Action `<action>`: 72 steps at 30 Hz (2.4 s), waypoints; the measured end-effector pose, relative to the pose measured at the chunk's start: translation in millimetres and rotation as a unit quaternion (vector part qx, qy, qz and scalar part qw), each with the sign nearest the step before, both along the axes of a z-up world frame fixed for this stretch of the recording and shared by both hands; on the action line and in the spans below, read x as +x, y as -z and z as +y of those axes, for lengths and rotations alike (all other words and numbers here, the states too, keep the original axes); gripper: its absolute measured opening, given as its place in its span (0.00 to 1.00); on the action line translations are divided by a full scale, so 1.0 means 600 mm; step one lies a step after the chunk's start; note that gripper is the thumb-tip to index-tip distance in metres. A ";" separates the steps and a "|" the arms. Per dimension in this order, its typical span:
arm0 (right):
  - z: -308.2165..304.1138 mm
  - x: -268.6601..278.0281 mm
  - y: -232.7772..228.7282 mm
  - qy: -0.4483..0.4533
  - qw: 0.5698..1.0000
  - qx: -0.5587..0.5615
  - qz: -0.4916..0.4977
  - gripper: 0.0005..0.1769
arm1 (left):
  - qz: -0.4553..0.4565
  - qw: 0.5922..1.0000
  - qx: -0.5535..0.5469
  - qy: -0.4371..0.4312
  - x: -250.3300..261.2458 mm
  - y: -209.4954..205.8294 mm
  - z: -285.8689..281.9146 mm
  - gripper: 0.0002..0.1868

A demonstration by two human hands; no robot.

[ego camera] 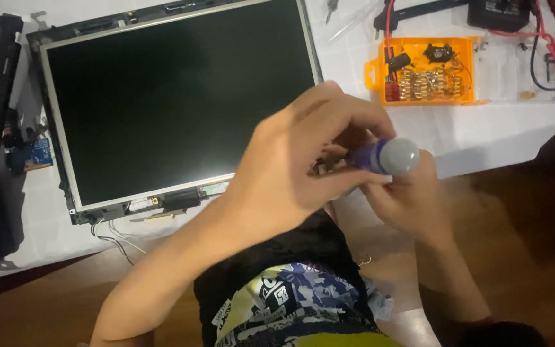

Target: The person uses a screwdriver to remove screws from the frame of a disassembled LCD screen. They then flip the screen over and continue to unscrew fasteners from the back of the panel.

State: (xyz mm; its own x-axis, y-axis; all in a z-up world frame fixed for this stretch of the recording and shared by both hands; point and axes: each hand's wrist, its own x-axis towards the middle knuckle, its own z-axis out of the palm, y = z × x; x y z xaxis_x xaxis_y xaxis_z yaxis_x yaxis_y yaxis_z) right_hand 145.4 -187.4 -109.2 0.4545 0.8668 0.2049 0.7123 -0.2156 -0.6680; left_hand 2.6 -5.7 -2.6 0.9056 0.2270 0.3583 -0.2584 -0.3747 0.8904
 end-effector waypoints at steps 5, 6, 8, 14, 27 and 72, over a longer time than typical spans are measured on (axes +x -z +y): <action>0.016 0.003 -0.003 0.004 0.998 0.030 0.051 0.12 | 0.040 0.998 0.033 0.039 -0.004 0.010 0.008 0.20; 0.017 0.005 -0.004 -0.026 0.998 0.052 0.025 0.11 | 0.099 0.991 -0.001 0.087 -0.008 0.005 0.014 0.26; 0.002 0.008 0.000 -0.031 0.998 0.017 0.046 0.14 | 0.070 0.996 -0.005 0.062 -0.004 0.003 0.012 0.23; -0.021 0.008 0.021 0.007 0.997 -0.069 0.036 0.19 | -0.021 0.998 0.062 -0.015 0.012 0.029 0.002 0.13; 0.004 -0.005 0.007 0.005 0.991 0.011 0.131 0.18 | -0.009 0.992 0.105 -0.066 0.017 0.053 -0.002 0.16; 0.052 0.001 -0.064 -0.129 0.986 -0.090 -0.049 0.13 | 0.100 0.970 0.001 -0.221 -0.015 0.027 0.006 0.20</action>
